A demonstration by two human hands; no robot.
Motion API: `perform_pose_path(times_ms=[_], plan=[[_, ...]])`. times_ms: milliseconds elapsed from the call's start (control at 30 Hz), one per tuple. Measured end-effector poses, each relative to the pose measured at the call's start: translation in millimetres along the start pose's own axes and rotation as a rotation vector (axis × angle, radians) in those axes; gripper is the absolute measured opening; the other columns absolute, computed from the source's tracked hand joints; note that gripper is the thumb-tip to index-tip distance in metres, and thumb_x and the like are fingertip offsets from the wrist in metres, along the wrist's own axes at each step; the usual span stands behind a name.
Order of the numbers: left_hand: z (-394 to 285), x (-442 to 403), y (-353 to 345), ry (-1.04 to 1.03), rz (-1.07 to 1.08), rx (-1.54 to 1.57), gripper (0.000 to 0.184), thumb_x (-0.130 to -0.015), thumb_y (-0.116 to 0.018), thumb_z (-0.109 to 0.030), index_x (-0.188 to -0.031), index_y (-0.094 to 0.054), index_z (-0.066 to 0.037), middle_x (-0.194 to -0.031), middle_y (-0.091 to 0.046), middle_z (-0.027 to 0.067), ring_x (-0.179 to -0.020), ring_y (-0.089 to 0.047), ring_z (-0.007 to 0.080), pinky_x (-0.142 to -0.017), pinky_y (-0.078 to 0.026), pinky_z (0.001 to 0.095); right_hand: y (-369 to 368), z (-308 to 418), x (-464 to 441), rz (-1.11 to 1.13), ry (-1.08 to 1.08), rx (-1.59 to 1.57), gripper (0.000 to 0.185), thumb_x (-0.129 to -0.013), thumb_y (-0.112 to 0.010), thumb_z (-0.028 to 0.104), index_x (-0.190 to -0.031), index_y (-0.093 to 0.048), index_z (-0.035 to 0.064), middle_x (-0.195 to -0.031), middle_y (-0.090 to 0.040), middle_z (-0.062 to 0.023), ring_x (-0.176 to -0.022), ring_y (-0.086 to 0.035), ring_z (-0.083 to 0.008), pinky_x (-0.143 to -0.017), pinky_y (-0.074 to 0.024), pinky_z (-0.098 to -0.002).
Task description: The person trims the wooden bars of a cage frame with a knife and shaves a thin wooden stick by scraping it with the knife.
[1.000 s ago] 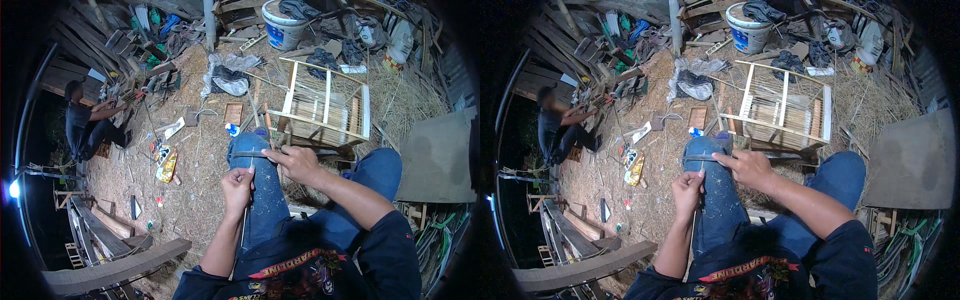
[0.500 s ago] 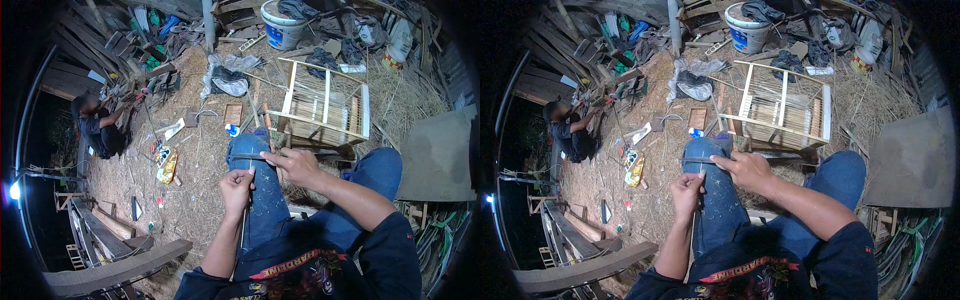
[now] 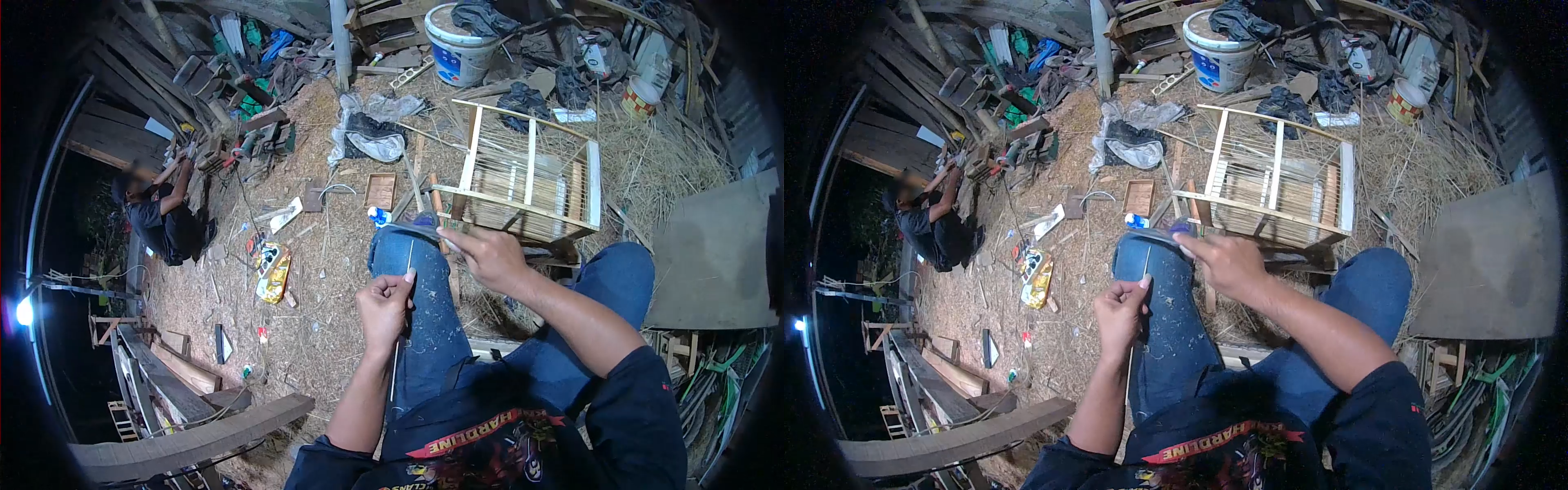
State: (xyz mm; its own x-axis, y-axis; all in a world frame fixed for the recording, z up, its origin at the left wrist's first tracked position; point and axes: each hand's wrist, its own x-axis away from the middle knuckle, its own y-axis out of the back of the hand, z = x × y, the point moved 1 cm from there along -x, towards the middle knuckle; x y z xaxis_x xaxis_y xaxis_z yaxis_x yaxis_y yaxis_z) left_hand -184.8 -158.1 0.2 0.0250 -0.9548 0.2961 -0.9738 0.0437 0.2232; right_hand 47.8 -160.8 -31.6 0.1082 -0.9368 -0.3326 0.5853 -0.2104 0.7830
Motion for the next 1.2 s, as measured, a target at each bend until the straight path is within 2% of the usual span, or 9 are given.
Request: perform_pose_path(times_ms=[167, 267, 333, 467, 533, 633, 700, 833, 1200], plan=[[-16, -13, -3, -0.038, 0.033, -0.231, 0.032, -0.097, -0.078, -0.025, -0.080, -0.071, 0.001, -0.055, -0.061, 0.0015, -0.043, -0.050, 0.0058, -0.040, -0.034, 0.0255, -16, 3, 1, -0.014, -0.022, -0.247, 0.030, -0.102, -0.062, 0.023, -0.131, -0.071, 0.0179, -0.085, -0.072, -0.0148, -0.077, -0.071, -0.0380, -0.066, -0.0557, -0.0517], [-13, -15, 0, 0.020, 0.102, -0.179, 0.034, -0.099, -0.076, -0.031, -0.083, -0.070, -0.001, -0.058, -0.060, 0.0005, -0.041, -0.047, 0.0069, -0.039, -0.032, 0.0249, -15, 12, -4, -0.023, -0.059, -0.304, 0.024, -0.104, -0.060, 0.027, -0.118, -0.071, 0.0106, -0.084, -0.072, -0.0174, -0.082, -0.072, -0.0419, -0.071, -0.0548, -0.0545], [-16, -12, 2, 0.036, 0.127, -0.159, 0.033, -0.099, -0.076, -0.031, -0.085, -0.070, -0.001, -0.058, -0.061, 0.0010, -0.041, -0.048, 0.0073, -0.039, -0.033, 0.0251, 2, 24, -14, 0.254, -0.167, -0.208, 0.030, -0.108, -0.052, 0.032, -0.103, -0.066, 0.0066, -0.087, -0.072, -0.0165, -0.081, -0.072, -0.0410, -0.071, -0.0571, -0.0537], [-17, 2, 12, 0.126, 0.200, -0.161, 0.032, -0.102, -0.073, -0.030, -0.090, -0.070, -0.001, -0.059, -0.061, 0.0019, -0.041, -0.050, 0.0085, -0.039, -0.036, 0.0250, -14, 18, -17, 0.261, -0.206, -0.164, 0.034, -0.109, -0.051, 0.036, -0.099, -0.062, 0.0060, -0.085, -0.071, -0.0169, -0.080, -0.071, -0.0411, -0.070, -0.0567, -0.0549], [-11, 12, 21, 0.125, 0.217, -0.125, 0.032, -0.103, -0.071, -0.030, -0.091, -0.071, 0.000, -0.059, -0.062, 0.0021, -0.041, -0.051, 0.0078, -0.039, -0.036, 0.0250, -17, 18, -20, 0.133, -0.108, -0.157, 0.033, -0.109, -0.051, 0.036, -0.101, -0.060, 0.0060, -0.082, -0.070, -0.0165, -0.076, -0.071, -0.0413, -0.067, -0.0559, -0.0558], [-2, 22, 25, 0.148, 0.248, -0.070, 0.033, -0.105, -0.068, -0.029, -0.092, -0.071, 0.001, -0.059, -0.062, 0.0015, -0.042, -0.050, 0.0066, -0.040, -0.036, 0.0245, -1, 31, -27, 0.292, -0.198, -0.089, 0.031, -0.109, -0.051, 0.035, -0.101, -0.057, 0.0054, -0.077, -0.070, -0.0160, -0.072, -0.070, -0.0414, -0.063, -0.0552, -0.0550], [2, 21, 26, 0.164, 0.256, -0.045, 0.033, -0.106, -0.067, -0.029, -0.093, -0.071, 0.001, -0.059, -0.061, 0.0008, -0.042, -0.049, 0.0061, -0.040, -0.036, 0.0241, -18, 26, -25, 0.212, -0.151, -0.094, 0.030, -0.109, -0.052, 0.035, -0.099, -0.056, 0.0067, -0.076, -0.069, -0.0160, -0.070, -0.070, -0.0416, -0.059, -0.0540, -0.0554], [12, 13, 24, 0.085, 0.204, -0.035, 0.032, -0.107, -0.066, -0.027, -0.092, -0.072, 0.001, -0.059, -0.059, -0.0003, -0.042, -0.045, 0.0054, -0.040, -0.033, 0.0243, -30, 23, -28, 0.075, -0.097, -0.102, 0.032, -0.108, -0.051, 0.037, -0.096, -0.057, 0.0087, -0.072, -0.068, -0.0157, -0.065, -0.069, -0.0414, -0.054, -0.0525, -0.0560], [24, 7, 22, -0.012, 0.181, -0.001, 0.030, -0.106, -0.066, -0.025, -0.091, -0.072, 0.000, -0.059, -0.057, -0.0016, -0.044, -0.044, 0.0055, -0.041, -0.032, 0.0247, -26, 47, -19, 0.094, -0.174, 0.070, 0.034, -0.107, -0.052, 0.039, -0.092, -0.063, 0.0111, -0.071, -0.070, -0.0152, -0.061, -0.071, -0.0384, -0.051, -0.0540, -0.0537]])
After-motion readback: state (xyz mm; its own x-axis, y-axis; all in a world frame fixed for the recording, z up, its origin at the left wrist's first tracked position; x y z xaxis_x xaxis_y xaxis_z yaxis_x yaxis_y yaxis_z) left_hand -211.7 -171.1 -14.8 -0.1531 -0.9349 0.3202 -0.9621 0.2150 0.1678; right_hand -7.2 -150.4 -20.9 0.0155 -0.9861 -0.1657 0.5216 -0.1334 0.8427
